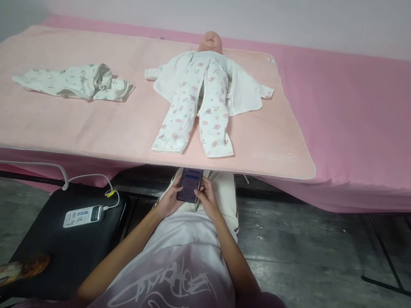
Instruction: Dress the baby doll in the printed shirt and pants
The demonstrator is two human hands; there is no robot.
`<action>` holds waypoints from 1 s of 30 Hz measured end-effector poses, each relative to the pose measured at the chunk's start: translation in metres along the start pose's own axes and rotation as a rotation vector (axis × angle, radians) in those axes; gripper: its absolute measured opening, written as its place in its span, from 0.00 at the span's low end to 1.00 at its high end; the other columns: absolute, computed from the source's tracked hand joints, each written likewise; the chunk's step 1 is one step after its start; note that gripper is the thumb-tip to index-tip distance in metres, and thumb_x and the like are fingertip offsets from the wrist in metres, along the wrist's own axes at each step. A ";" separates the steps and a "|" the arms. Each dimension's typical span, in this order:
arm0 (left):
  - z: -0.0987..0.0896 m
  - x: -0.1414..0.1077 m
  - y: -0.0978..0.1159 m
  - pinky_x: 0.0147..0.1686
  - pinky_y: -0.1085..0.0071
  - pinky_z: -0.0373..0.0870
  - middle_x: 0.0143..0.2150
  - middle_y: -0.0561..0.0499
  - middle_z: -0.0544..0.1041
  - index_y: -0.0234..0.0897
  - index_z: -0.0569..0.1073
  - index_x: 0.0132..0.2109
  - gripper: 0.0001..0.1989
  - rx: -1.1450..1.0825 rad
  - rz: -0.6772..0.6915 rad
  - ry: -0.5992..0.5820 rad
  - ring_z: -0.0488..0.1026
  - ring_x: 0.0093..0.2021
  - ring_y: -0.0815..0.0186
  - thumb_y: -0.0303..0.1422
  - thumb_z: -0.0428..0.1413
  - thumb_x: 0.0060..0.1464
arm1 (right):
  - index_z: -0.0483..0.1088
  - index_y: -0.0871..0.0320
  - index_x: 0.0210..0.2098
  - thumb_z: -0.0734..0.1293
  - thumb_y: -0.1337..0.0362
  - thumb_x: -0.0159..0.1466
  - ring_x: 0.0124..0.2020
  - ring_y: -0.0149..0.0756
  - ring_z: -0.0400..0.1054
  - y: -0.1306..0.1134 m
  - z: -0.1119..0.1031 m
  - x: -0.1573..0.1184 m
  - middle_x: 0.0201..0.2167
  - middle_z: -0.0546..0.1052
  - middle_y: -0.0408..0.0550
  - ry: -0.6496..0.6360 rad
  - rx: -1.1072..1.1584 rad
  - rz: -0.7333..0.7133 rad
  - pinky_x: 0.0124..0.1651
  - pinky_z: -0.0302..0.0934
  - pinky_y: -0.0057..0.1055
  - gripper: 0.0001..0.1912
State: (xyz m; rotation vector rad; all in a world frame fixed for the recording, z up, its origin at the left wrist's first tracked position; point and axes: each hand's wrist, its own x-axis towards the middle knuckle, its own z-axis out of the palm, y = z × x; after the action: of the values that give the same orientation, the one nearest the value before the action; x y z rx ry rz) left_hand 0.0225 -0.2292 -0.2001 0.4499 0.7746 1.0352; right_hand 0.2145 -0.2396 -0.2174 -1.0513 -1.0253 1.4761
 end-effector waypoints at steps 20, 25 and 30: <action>-0.011 0.016 0.003 0.82 0.51 0.61 0.75 0.41 0.77 0.43 0.80 0.70 0.35 0.380 0.156 0.232 0.67 0.81 0.46 0.57 0.68 0.65 | 0.74 0.53 0.65 0.71 0.38 0.71 0.61 0.53 0.77 -0.001 0.010 0.013 0.59 0.81 0.58 0.146 -0.264 -0.048 0.67 0.74 0.51 0.33; -0.021 0.025 0.011 0.85 0.50 0.54 0.76 0.39 0.76 0.40 0.82 0.69 0.32 0.703 0.281 0.293 0.68 0.81 0.46 0.56 0.61 0.70 | 0.78 0.56 0.62 0.63 0.38 0.76 0.60 0.55 0.77 -0.007 0.022 0.019 0.62 0.77 0.64 0.236 -0.540 -0.101 0.66 0.75 0.54 0.31; -0.031 0.023 0.013 0.83 0.48 0.58 0.74 0.37 0.76 0.40 0.80 0.70 0.31 0.857 0.270 0.317 0.71 0.78 0.48 0.54 0.56 0.73 | 0.77 0.55 0.69 0.58 0.40 0.81 0.67 0.60 0.73 -0.010 0.031 0.012 0.66 0.75 0.66 0.247 -0.739 -0.110 0.74 0.68 0.62 0.33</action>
State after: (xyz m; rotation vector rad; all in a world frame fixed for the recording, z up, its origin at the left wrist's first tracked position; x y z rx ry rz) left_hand -0.0020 -0.2039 -0.2202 1.1624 1.4751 0.9975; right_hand 0.1856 -0.2294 -0.2013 -1.6117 -1.4593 0.8433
